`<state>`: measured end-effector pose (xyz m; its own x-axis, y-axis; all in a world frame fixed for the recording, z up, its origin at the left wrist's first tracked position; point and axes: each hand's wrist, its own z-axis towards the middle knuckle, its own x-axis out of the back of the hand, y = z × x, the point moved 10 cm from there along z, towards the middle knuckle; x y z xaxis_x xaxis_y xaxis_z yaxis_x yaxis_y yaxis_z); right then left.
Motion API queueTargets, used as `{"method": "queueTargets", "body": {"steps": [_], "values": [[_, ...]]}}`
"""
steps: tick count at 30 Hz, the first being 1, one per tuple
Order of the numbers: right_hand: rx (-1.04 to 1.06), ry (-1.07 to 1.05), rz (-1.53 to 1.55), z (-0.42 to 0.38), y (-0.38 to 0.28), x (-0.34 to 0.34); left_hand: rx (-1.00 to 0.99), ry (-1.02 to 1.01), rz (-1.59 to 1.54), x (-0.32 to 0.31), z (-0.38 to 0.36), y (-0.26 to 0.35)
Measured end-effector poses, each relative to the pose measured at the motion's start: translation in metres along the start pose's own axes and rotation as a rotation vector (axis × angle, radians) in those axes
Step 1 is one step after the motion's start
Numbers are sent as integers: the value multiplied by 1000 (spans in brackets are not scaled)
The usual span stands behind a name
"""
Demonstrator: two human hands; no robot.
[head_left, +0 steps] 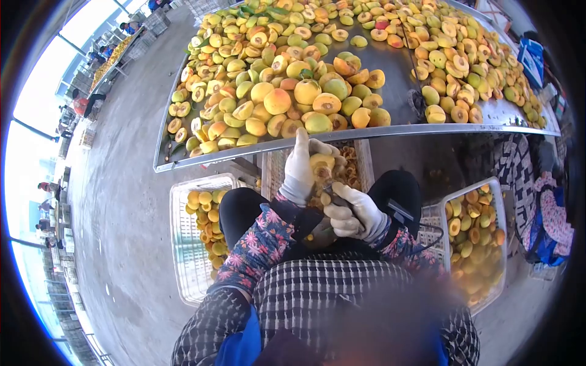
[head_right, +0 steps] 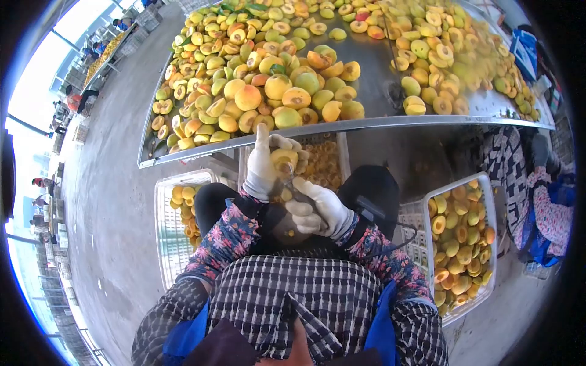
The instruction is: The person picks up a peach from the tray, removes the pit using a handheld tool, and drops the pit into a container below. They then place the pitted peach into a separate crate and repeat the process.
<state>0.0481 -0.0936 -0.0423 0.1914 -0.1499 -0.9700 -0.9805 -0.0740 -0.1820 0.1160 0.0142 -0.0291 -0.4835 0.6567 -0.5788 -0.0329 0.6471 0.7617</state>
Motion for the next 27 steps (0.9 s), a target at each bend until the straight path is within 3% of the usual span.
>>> {"method": "queueTargets", "body": {"steps": [3,5,6,8,9,10,12,15,16,20,23,27], "values": [[-9,-85,4,-6,0,-10,-162,81,256,28,7,24],[145,337,-448,-16,-29,12,-443,180,393,36,-16,73],[222,547,-667,-27,-45,17,-466,222,478,48,-24,94],[249,626,-813,-34,-56,24,-732,482,1004,69,-54,153],[253,618,-846,-36,-57,31,-763,639,1421,85,-58,176],[256,612,-878,-37,-57,35,-713,707,1600,90,-68,192],[255,618,-843,-35,-57,37,-1099,1032,2082,71,-91,203],[289,588,-852,-28,-57,42,-856,647,1785,78,-46,189],[313,579,-858,-26,-58,42,-840,551,1832,58,-36,173],[375,585,-866,-28,-61,50,-820,451,2118,24,13,128],[373,598,-855,-32,-60,50,-759,455,2128,26,35,121],[282,634,-776,-39,-53,36,-916,460,1917,28,26,125]]}}
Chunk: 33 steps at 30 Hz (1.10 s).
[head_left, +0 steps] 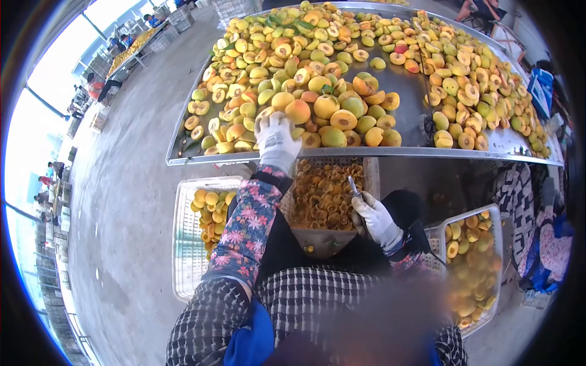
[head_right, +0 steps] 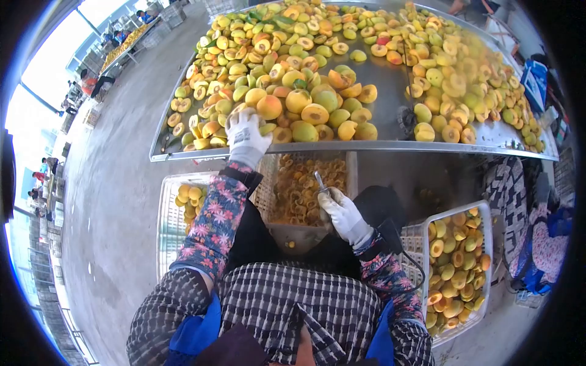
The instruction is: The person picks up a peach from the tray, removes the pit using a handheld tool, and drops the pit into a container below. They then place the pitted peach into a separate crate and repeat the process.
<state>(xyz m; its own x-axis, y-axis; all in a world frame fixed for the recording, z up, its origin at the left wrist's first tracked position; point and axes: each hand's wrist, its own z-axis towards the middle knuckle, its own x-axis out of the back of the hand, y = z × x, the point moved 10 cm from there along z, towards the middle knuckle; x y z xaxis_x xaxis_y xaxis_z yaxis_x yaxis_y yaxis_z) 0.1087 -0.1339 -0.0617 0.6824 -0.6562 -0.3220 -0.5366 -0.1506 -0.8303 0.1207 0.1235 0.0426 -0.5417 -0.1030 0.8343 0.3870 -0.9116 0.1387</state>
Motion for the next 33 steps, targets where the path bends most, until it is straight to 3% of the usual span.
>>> {"method": "queueTargets", "body": {"steps": [3,6,9,10,17,22,29,33], "values": [[-14,-1,34,1,2,1,206,10,-57,6,-9,-26],[18,-10,-35,4,-1,-2,154,125,-1,30,-7,-13],[176,-14,-84,21,5,1,-271,91,110,24,4,44],[116,-27,-98,22,12,3,-333,28,145,-4,7,44],[-5,-38,-43,11,8,-2,-501,-250,269,-50,35,61],[-5,-70,-22,12,10,-6,-628,-226,199,-46,37,64],[-16,-73,-53,8,10,-4,-413,-237,71,-10,40,48],[76,-35,6,13,7,5,-227,-104,-321,22,36,23]]}}
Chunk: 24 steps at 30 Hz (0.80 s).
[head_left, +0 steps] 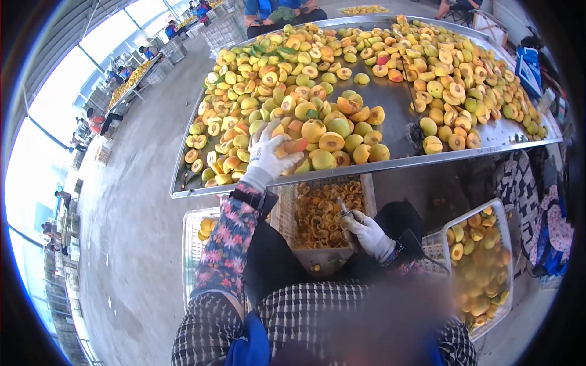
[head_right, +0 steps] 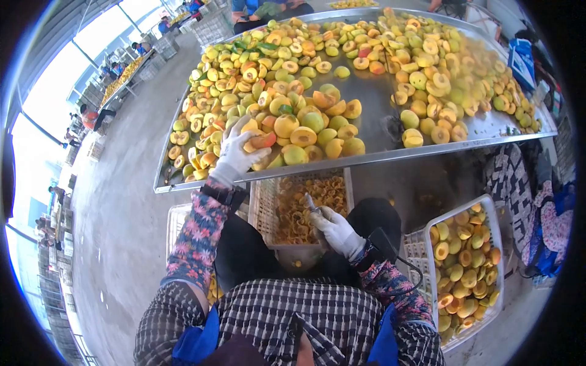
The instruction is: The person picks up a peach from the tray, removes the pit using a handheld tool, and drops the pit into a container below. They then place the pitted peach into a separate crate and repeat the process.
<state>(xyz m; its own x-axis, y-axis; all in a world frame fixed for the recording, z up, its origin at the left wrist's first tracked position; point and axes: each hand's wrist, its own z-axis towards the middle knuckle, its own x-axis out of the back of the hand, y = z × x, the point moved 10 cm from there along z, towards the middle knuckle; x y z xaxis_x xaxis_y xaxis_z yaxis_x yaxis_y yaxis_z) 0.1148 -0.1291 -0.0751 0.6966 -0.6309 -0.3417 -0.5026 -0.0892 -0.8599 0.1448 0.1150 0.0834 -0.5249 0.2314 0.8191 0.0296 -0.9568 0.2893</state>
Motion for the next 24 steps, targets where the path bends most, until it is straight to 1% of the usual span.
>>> {"method": "queueTargets", "body": {"steps": [1,5,8,9,12,15,18,20,21,22,24], "values": [[34,37,54,5,2,5,8,-14,-75,2,-7,3],[98,196,251,3,-10,21,-197,-114,55,12,-34,62],[99,252,268,4,-12,28,-151,-180,78,-1,-42,62],[104,255,263,3,-12,28,-121,-169,18,0,-39,49],[117,277,236,0,-5,30,285,-402,-90,-21,-38,-22],[136,255,221,1,-11,27,329,-583,311,-40,-37,-30],[151,241,202,3,-14,24,181,-427,422,-53,-27,-31],[155,240,206,2,-10,26,140,-525,518,-79,-23,-48],[142,247,227,2,-6,29,150,-546,501,-84,-21,-50],[136,246,243,4,-5,31,142,-547,491,-86,-19,-51],[161,243,279,0,-11,36,129,-486,422,-77,-15,-46]]}}
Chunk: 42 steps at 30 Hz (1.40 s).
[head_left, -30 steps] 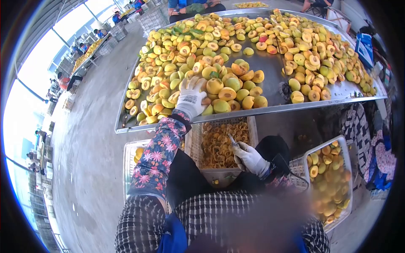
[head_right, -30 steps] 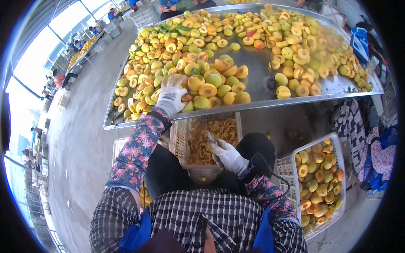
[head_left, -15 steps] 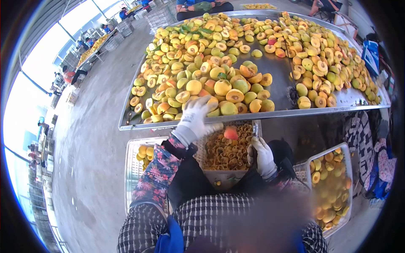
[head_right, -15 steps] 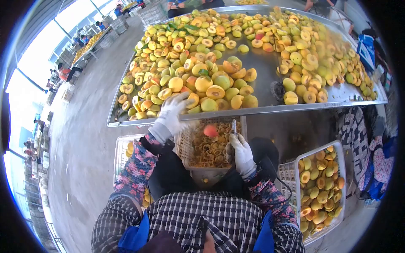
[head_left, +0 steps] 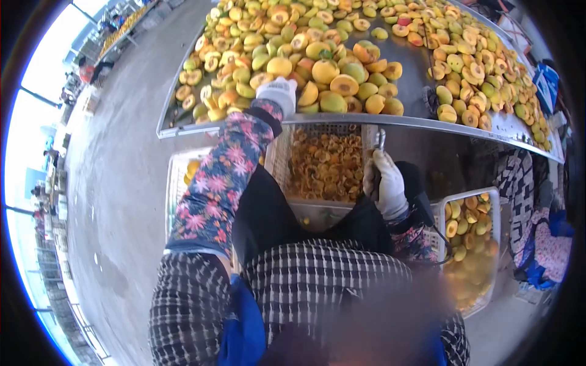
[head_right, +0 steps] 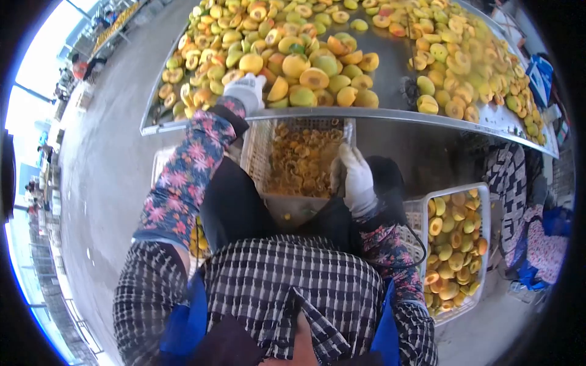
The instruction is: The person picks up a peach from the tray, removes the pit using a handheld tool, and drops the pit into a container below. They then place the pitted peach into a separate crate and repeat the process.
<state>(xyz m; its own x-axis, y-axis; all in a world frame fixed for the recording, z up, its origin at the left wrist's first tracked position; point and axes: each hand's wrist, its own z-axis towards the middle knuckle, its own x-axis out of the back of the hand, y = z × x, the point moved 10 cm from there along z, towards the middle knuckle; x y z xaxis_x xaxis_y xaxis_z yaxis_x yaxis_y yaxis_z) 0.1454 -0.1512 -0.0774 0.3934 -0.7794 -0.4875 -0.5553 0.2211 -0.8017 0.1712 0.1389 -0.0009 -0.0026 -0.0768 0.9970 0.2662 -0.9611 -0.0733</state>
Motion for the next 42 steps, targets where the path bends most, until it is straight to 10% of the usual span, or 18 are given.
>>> {"method": "queueTargets", "body": {"steps": [12,16,19,22,25,26,28,42], "values": [[-8,13,23,-16,-14,-6,-127,-72,-39,-6,-6,0],[7,-10,-68,-30,-14,-17,82,175,-658,38,-38,-45],[-10,-115,-201,-28,-4,-40,364,342,-2127,2,-57,-50],[32,-300,-325,-22,-7,-75,459,281,-2826,15,-80,7],[538,-309,-702,-21,-55,-121,382,187,-2965,11,-84,37],[1192,-369,-1053,-59,-83,-155,346,216,-2914,10,-84,42],[751,-295,-1006,-36,-84,-156,275,272,-2812,9,-84,50],[675,-266,-1275,-22,-63,-141,233,288,-2183,48,-110,72]]}}
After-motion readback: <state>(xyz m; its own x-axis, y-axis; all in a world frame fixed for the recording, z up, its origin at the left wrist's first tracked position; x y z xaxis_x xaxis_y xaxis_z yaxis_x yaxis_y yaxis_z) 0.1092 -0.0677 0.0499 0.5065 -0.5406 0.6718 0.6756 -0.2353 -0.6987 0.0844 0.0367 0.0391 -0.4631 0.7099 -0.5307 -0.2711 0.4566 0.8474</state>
